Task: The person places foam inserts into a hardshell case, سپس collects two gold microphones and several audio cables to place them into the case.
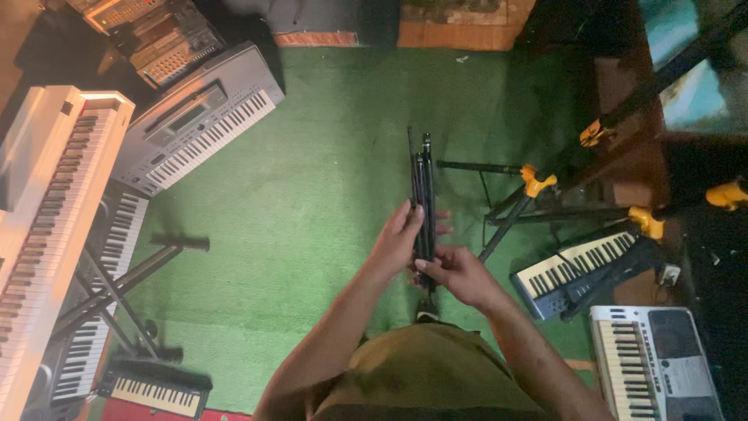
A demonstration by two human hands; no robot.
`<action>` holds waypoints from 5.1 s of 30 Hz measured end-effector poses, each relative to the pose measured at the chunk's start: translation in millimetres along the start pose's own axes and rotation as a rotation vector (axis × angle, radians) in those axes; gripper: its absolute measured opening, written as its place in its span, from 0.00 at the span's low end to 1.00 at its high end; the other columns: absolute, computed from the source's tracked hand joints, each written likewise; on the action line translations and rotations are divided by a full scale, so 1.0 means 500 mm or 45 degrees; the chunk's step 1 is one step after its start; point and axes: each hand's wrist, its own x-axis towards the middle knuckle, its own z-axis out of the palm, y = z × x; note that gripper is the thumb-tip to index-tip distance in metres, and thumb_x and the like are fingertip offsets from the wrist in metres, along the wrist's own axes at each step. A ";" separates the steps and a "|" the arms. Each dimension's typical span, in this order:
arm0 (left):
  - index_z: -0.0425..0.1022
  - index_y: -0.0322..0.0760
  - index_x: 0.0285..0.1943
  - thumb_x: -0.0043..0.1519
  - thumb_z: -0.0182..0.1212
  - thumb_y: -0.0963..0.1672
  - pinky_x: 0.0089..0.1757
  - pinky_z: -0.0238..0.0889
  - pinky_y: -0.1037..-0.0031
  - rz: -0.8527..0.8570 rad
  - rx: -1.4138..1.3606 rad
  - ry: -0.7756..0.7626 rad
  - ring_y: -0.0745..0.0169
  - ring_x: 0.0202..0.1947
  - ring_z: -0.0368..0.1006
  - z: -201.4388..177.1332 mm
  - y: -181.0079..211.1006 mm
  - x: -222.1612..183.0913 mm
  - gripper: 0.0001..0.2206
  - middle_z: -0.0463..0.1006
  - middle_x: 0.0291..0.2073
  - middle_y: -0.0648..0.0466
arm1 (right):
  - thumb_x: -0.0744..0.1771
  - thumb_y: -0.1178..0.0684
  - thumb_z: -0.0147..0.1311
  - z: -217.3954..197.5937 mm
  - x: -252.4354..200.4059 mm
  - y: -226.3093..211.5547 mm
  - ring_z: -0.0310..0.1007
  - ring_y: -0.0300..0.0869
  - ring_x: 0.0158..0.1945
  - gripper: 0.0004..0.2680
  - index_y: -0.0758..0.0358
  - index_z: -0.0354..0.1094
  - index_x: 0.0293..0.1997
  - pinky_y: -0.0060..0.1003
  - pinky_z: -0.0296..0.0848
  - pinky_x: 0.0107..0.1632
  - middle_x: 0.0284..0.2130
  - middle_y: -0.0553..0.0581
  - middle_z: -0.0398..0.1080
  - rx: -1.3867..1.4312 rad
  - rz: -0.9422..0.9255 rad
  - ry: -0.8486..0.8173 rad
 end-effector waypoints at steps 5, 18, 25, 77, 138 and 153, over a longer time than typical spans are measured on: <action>0.70 0.29 0.58 0.70 0.53 0.43 0.43 0.77 0.70 -0.058 0.240 -0.023 0.60 0.44 0.80 0.017 0.022 0.050 0.12 0.82 0.48 0.45 | 0.69 0.53 0.57 -0.078 0.068 -0.022 0.75 0.35 0.36 0.09 0.69 0.76 0.47 0.34 0.75 0.40 0.33 0.53 0.78 0.057 -0.031 -0.064; 0.70 0.35 0.56 0.69 0.52 0.45 0.38 0.77 0.71 -0.137 0.078 0.060 0.66 0.46 0.81 -0.055 0.126 0.285 0.11 0.82 0.49 0.50 | 0.70 0.51 0.48 -0.169 0.305 -0.072 0.82 0.38 0.40 0.12 0.70 0.71 0.51 0.33 0.78 0.44 0.41 0.53 0.80 0.153 0.017 -0.062; 0.73 0.31 0.60 0.71 0.54 0.45 0.35 0.72 0.75 -0.113 0.218 -0.069 0.67 0.43 0.80 -0.172 0.216 0.453 0.14 0.84 0.50 0.49 | 0.71 0.51 0.49 -0.171 0.494 -0.138 0.81 0.38 0.40 0.12 0.73 0.73 0.48 0.35 0.78 0.46 0.38 0.56 0.80 0.097 -0.082 0.068; 0.72 0.26 0.60 0.68 0.57 0.44 0.49 0.73 0.70 -0.318 0.249 -0.547 0.60 0.49 0.78 -0.057 0.269 1.570 0.16 0.81 0.55 0.46 | 0.67 0.54 0.59 -0.893 1.159 -0.260 0.69 0.32 0.32 0.08 0.70 0.77 0.36 0.32 0.71 0.36 0.28 0.50 0.76 0.326 0.051 0.695; 0.77 0.28 0.50 0.65 0.64 0.42 0.43 0.68 0.79 -0.740 0.526 -1.746 0.75 0.40 0.74 0.670 -0.104 2.278 0.10 0.81 0.40 0.57 | 0.67 0.51 0.57 -1.581 1.089 -0.142 0.75 0.29 0.37 0.09 0.66 0.74 0.46 0.28 0.74 0.42 0.33 0.47 0.79 0.726 0.072 1.844; 0.76 0.27 0.52 0.60 0.70 0.46 0.40 0.72 0.72 -0.364 1.127 -1.835 0.61 0.39 0.81 0.700 -0.466 2.415 0.18 0.84 0.39 0.45 | 0.66 0.47 0.59 -1.719 1.151 0.136 0.69 0.31 0.31 0.10 0.64 0.75 0.40 0.29 0.69 0.35 0.28 0.45 0.74 1.082 0.151 1.945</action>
